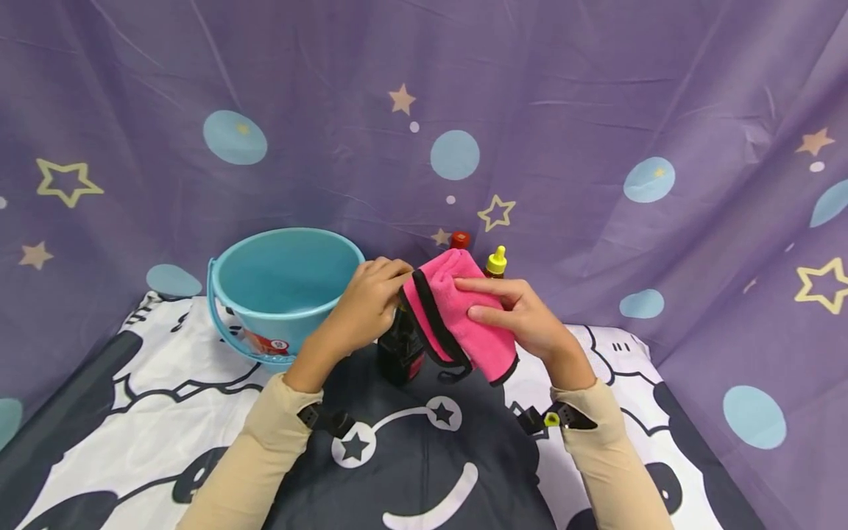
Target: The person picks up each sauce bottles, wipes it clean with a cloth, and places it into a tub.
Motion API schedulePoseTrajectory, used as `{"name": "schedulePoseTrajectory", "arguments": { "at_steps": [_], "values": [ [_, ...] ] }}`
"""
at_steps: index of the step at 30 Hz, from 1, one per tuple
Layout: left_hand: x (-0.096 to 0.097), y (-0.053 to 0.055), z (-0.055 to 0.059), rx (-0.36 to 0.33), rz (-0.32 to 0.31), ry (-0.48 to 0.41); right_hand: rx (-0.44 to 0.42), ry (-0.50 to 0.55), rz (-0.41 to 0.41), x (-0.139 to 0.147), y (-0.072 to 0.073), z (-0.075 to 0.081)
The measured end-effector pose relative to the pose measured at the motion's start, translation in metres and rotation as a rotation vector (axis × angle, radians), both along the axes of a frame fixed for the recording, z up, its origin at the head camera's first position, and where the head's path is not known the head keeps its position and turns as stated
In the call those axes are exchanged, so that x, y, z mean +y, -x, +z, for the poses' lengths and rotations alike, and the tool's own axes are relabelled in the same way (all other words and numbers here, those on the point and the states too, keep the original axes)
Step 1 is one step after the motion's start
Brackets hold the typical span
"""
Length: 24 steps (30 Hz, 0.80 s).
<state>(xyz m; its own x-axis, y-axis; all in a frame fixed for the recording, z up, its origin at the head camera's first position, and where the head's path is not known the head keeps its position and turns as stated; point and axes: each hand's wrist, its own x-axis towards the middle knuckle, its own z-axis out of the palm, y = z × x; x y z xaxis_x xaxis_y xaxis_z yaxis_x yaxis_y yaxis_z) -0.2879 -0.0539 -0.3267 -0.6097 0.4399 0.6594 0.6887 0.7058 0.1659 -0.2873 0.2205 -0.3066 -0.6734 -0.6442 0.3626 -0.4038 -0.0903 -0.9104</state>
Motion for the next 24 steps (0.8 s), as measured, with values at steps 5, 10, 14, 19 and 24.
{"name": "schedulePoseTrajectory", "arguments": {
  "at_steps": [5,10,14,19,24],
  "values": [
    [-0.002,-0.004,0.004,-0.050,-0.011,0.031,-0.050,-0.087,-0.130,-0.010,0.001,-0.012],
    [-0.002,-0.006,0.006,-0.078,-0.004,0.074,-0.013,-0.184,-0.276,-0.022,0.001,-0.024],
    [-0.002,-0.005,0.007,-0.062,0.003,0.081,0.061,-0.174,-0.325,-0.030,0.001,-0.031],
    [-0.003,-0.004,0.008,-0.032,0.014,0.083,0.106,-0.152,-0.353,-0.037,0.002,-0.036],
    [-0.001,-0.004,0.007,-0.043,0.009,0.069,0.098,-0.149,-0.360,-0.037,0.004,-0.039]
  ]
}}
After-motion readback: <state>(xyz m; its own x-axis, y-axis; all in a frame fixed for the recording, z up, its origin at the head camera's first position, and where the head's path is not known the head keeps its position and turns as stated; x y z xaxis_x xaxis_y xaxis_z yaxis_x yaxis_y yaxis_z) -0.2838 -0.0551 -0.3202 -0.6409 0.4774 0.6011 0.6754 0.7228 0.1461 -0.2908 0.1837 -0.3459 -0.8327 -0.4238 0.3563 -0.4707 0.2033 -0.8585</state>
